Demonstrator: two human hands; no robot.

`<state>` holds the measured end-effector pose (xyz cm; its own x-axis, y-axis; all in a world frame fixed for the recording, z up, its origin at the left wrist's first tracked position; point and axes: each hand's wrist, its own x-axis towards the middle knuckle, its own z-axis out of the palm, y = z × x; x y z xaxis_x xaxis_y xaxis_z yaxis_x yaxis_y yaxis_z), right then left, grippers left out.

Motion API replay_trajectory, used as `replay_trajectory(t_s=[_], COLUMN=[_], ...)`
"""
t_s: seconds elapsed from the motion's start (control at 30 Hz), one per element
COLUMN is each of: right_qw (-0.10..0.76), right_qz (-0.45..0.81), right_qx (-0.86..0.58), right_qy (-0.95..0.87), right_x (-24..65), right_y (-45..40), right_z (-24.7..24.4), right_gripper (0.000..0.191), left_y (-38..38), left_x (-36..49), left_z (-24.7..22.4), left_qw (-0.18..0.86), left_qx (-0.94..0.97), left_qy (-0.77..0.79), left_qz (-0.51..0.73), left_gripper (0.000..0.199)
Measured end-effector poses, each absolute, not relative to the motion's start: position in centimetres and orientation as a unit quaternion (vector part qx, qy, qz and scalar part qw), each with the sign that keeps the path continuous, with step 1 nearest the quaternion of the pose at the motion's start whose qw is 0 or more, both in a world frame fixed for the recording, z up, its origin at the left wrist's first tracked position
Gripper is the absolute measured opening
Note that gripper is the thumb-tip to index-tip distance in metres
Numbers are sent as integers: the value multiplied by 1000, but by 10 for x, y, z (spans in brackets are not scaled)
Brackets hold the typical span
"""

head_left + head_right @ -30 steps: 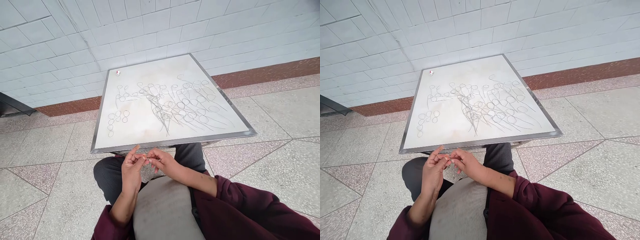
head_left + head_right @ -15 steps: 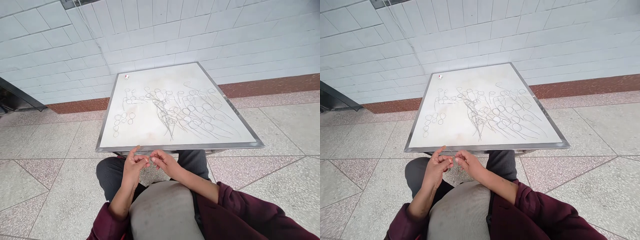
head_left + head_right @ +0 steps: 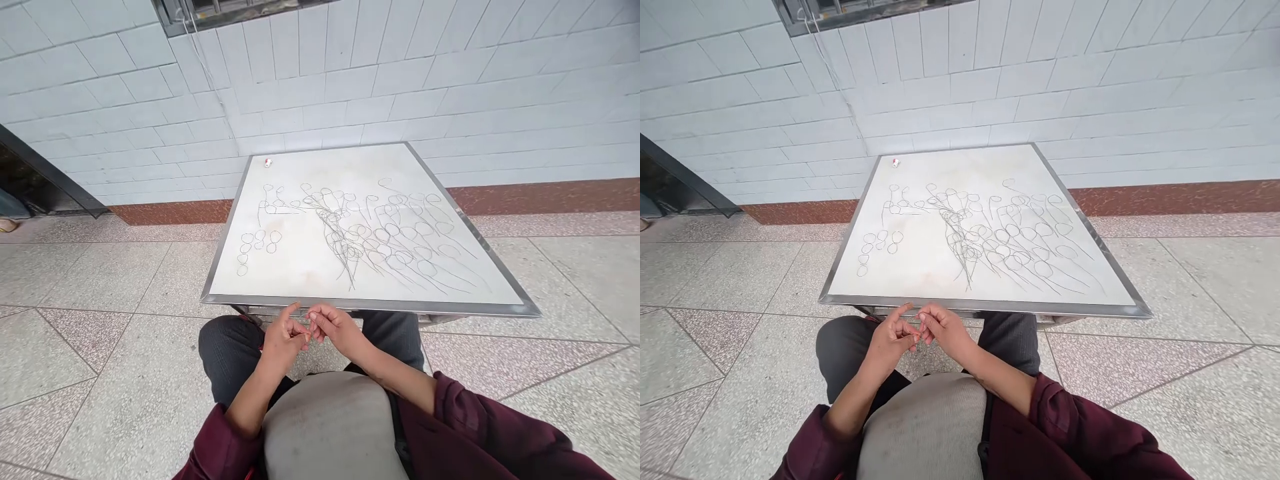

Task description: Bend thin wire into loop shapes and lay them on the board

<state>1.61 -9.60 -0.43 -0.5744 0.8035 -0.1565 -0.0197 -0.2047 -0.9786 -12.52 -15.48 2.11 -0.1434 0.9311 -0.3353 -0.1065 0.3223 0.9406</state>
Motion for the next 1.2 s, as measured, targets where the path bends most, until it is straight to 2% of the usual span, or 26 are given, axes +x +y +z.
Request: replay_trajectory(t_s=[0.23, 0.4, 0.5, 0.6, 0.7, 0.8, 0.87, 1.1, 1.2], right_qw=[343, 322, 267, 206, 181, 174, 169, 160, 161], right_qz=[625, 585, 586, 605, 615, 618, 621, 648, 655], right_qx=[-351, -356, -368, -354, -345, -347, -351, -348, -353], right_qy=[-606, -654, -671, -683, -686, -684, -680, -658, -648], right_x=[10, 11, 14, 17, 21, 26, 29, 30, 30], right_y=[-102, -97, -96, -100, -103, -101, -99, -98, -98], right_z=[-14, -12, -15, -19, -21, -21, -21, -22, -23], right_gripper=[34, 40, 37, 27, 21, 21, 21, 24, 25], left_y=[-159, -146, -124, -99, -79, -66, -61, -46, -43], left_x=[-125, -157, -193, -223, -237, -241, -243, -250, -252], left_z=[11, 5, 1, -2, -6, -9, -11, -8, -4], left_qw=[547, 479, 411, 354, 315, 297, 286, 228, 190], left_qx=[328, 328, 337, 353, 379, 401, 416, 473, 502], left_qy=[584, 629, 676, 721, 749, 766, 773, 789, 793], left_qz=[503, 518, 511, 479, 442, 405, 384, 318, 289], left_gripper=[63, 69, 71, 65, 61, 39, 32, 36, 45])
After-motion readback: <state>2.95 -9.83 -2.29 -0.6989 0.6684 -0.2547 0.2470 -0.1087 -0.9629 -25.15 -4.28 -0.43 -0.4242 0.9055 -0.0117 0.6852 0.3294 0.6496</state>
